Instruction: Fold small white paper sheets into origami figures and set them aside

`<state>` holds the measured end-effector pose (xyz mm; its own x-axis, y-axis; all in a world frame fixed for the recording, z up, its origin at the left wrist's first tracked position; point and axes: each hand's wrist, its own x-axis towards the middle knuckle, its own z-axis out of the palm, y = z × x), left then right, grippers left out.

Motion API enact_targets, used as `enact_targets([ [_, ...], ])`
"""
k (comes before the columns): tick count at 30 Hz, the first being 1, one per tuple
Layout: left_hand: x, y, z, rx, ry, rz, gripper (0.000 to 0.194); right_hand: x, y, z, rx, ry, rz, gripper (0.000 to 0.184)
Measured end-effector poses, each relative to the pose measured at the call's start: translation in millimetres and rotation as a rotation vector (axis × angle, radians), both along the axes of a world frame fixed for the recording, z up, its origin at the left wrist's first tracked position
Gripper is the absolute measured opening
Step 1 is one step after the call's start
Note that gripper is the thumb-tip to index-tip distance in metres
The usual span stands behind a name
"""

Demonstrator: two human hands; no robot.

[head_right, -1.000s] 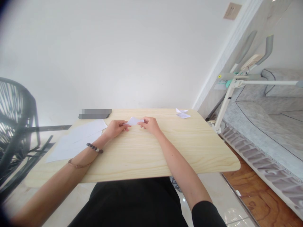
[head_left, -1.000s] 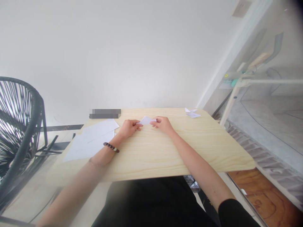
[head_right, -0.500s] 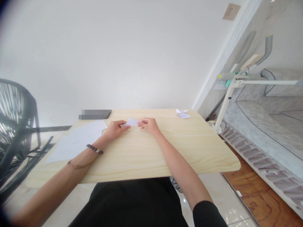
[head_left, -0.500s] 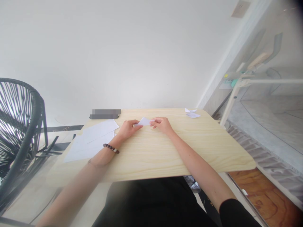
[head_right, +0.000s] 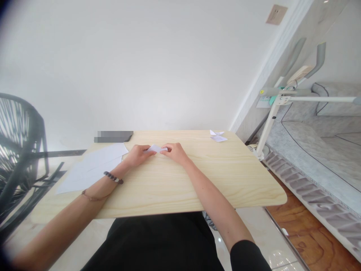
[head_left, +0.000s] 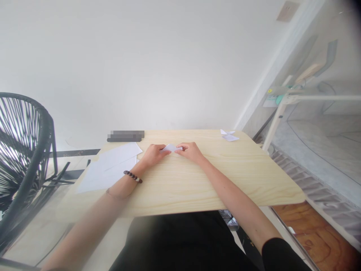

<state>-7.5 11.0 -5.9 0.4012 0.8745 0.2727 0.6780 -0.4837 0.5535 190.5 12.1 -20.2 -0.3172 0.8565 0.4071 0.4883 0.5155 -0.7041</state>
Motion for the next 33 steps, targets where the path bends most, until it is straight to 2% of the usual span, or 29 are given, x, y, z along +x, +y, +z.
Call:
enact_targets([
  [10, 0.6, -0.3, -0.2, -0.134, -0.015, -0.014, 0.041, -1.0, 3.2, -1.5, 0.060, -0.021, -0.045, 0.023],
  [15, -1.1, 0.2, -0.2, -0.142, -0.028, -0.038, 0.043, -2.5, 2.7, -0.1, 0.088, -0.029, -0.055, 0.023],
  [26, -0.4, -4.1, 2.9, -0.140, -0.056, -0.052, 0.045, 1.0, 1.6, -0.6, -0.061, 0.051, -0.036, 0.029],
  [33, -2.5, -2.0, 4.2, -0.148, -0.097, -0.084, 0.045, 1.2, 5.9, -2.8, -0.074, 0.044, -0.063, 0.029],
])
